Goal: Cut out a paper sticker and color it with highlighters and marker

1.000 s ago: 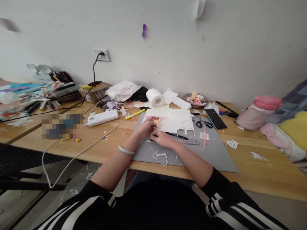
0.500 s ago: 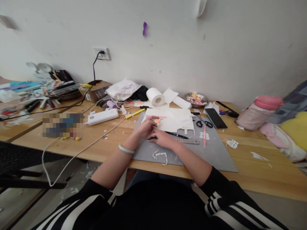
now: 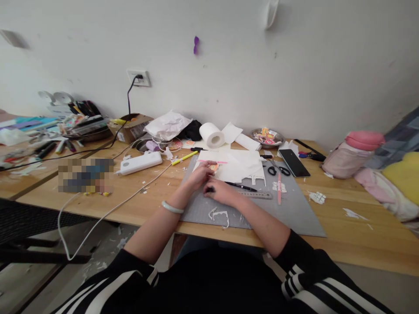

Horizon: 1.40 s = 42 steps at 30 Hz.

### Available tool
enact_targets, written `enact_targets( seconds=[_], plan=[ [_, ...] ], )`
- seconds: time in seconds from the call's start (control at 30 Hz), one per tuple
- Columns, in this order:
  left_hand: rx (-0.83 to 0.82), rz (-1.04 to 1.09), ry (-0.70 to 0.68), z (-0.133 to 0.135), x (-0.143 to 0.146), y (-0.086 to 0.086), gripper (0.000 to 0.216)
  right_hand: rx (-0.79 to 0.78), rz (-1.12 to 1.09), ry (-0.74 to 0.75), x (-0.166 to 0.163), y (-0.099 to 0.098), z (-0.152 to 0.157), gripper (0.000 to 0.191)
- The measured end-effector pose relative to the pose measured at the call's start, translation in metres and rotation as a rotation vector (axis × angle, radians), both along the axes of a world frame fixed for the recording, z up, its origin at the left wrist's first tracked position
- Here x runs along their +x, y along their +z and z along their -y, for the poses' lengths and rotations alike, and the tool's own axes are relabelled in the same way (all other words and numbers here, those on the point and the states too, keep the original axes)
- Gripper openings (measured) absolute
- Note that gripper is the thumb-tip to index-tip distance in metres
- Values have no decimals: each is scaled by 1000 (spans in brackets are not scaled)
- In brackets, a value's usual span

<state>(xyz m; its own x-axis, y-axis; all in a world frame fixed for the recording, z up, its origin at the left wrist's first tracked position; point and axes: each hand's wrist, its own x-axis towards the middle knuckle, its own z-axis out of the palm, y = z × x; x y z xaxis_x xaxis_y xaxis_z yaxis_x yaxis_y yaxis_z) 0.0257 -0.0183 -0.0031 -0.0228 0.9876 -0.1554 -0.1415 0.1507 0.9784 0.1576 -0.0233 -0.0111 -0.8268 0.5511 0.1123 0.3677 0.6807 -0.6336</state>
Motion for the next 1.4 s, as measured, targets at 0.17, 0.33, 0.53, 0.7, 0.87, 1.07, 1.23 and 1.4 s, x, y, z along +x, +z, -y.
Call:
enact_targets(
  seconds=[0.17, 0.33, 0.53, 0.7, 0.87, 1.07, 1.23, 1.4],
  plan=[
    [29, -36, 14, 0, 1, 0, 24, -122, -28, -117, 2, 6, 1, 17],
    [78, -76, 17, -2, 2, -2, 23, -249, -151, -398, 13, 18, -13, 19],
    [105, -110, 0, -4, 2, -4, 23, -420, -296, -607, 27, 22, -27, 21],
    [119, -119, -27, -2, 3, -2, 22, -553, -360, -639, 24, 20, -24, 21],
    [135, -134, -54, 1, 4, 1, 18, -603, -385, -628, 23, 22, -21, 19],
    [137, -141, -79, 1, 5, 1, 16, -599, -384, -633, 24, 22, -21, 19],
    [128, -134, -80, 0, 5, 0, 17, -616, -381, -639, 25, 24, -21, 19],
    [124, -126, -79, -1, 5, -3, 20, -629, -376, -632, 24, 25, -21, 20]
  ],
)
